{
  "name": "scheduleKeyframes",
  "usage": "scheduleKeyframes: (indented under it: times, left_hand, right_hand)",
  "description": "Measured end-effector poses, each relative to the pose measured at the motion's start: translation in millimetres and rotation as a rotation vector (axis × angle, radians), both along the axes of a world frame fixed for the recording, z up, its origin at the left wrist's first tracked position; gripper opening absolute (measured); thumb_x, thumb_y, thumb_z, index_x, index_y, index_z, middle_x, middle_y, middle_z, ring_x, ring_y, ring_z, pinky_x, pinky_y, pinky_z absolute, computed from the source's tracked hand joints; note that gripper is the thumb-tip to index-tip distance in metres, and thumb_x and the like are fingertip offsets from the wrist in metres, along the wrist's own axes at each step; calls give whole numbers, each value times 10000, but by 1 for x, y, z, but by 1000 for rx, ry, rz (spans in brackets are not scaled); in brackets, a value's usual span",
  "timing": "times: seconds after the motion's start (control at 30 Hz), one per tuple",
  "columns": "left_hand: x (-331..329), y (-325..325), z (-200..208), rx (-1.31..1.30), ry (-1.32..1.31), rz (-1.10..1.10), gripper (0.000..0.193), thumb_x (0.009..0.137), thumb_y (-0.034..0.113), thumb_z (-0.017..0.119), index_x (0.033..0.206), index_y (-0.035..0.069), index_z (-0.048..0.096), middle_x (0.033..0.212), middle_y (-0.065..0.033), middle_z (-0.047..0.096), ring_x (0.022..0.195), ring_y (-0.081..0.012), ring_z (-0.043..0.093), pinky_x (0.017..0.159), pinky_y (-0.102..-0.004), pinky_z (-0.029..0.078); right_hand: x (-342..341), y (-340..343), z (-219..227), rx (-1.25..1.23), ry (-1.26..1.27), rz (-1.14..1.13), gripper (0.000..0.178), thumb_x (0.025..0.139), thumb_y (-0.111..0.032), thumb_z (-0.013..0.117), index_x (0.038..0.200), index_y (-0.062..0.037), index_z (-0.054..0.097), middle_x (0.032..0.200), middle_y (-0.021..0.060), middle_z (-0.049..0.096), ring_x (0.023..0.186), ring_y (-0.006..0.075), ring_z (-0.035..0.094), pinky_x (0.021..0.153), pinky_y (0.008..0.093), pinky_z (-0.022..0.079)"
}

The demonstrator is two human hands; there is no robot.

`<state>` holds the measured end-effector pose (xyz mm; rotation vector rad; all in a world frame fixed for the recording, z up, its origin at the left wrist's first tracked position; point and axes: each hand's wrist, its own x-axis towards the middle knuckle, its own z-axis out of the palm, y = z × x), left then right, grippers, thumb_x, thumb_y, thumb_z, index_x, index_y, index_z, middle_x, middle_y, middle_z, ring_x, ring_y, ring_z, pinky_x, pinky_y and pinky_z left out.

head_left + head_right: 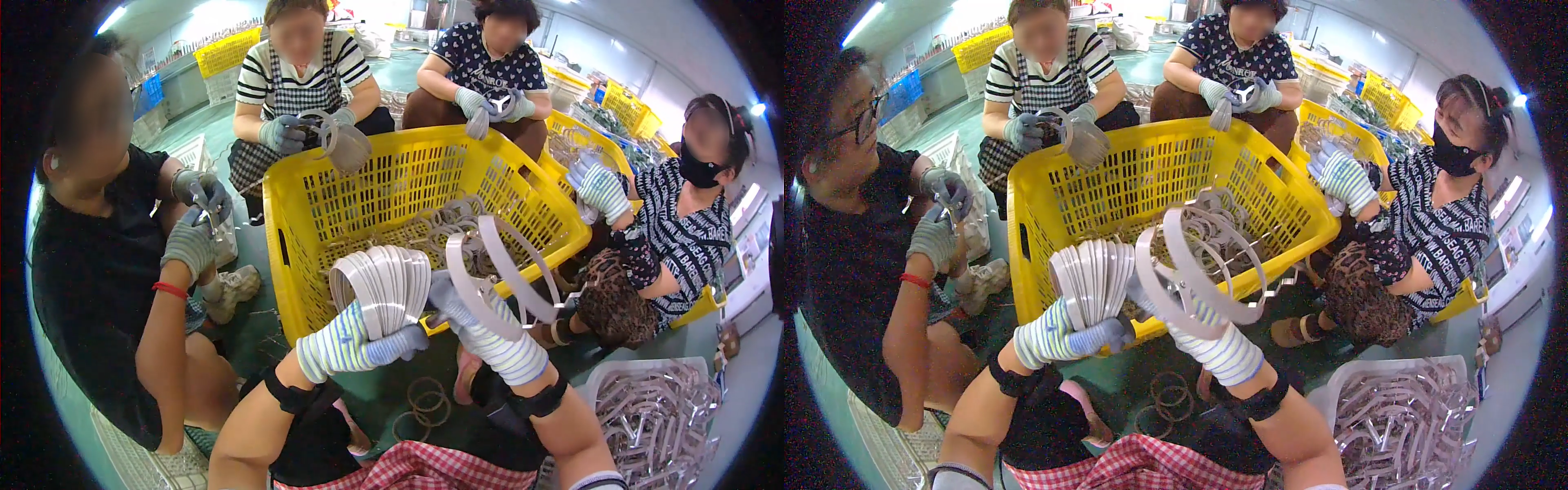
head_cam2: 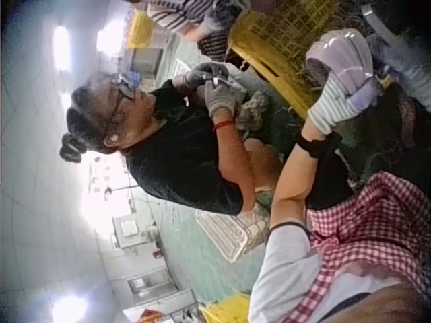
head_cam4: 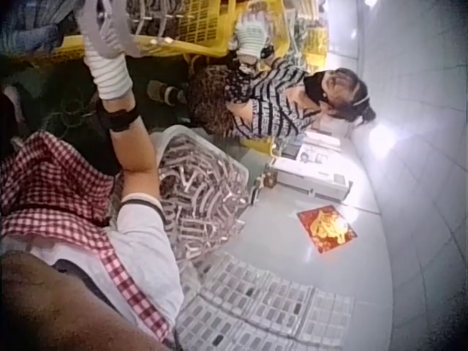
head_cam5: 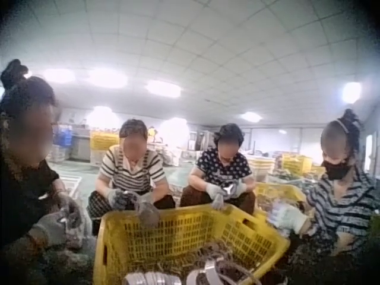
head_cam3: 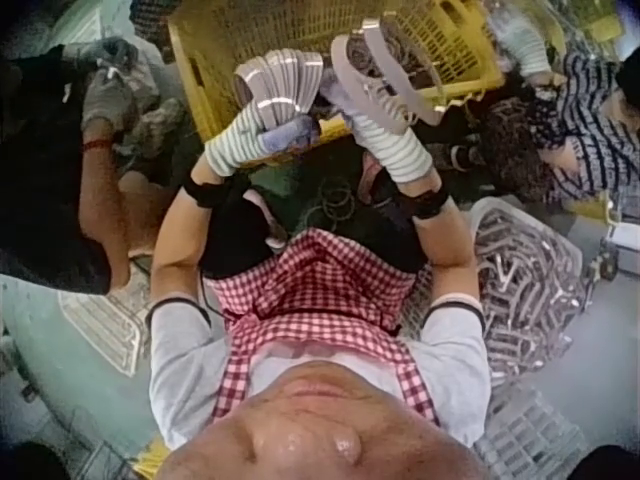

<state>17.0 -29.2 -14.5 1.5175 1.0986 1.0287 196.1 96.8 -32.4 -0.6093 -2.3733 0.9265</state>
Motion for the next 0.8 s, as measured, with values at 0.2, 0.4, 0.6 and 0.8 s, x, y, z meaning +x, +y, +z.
scheduleKeyframes:
  times: [0.2, 0.4, 0.6, 0.8]
  left_hand:
    - [4, 4, -4, 72, 39, 43, 201, 874, 115, 623, 1054, 27, 615, 927, -70, 643, 859, -163, 607, 762, -295, 484]
    - [11, 10, -5, 279, -104, 561, 220, 884, 80, 562, 1091, 29, 614, 988, -89, 621, 892, -195, 595, 798, -311, 479]
    - [-13, 16, -18, 633, 432, 370, 205, 764, 66, 666, 968, 73, 649, 956, -91, 617, 870, -234, 603, 759, -313, 492]
    - [-14, 5, 1, 157, 46, 539, 137, 839, 189, 664, 883, 66, 623, 789, -13, 607, 695, -155, 582, 640, -287, 486]
  right_hand:
    - [1, 9, -34, -484, 312, 38, 335, 857, -303, 658, 1051, -32, 629, 958, 42, 628, 843, 131, 556, 723, 275, 449]
    - [1, 5, -9, -804, 518, -80, 304, 820, -266, 692, 975, -11, 636, 952, 65, 639, 841, 151, 595, 754, 286, 481]
    - [13, 10, 14, -1448, 723, 72, 237, 836, -227, 655, 938, -15, 633, 880, 100, 659, 816, 213, 632, 786, 347, 523]
    - [26, 15, 19, -869, 384, -127, 209, 834, -194, 654, 961, -31, 619, 887, 68, 649, 809, 174, 627, 758, 289, 511]
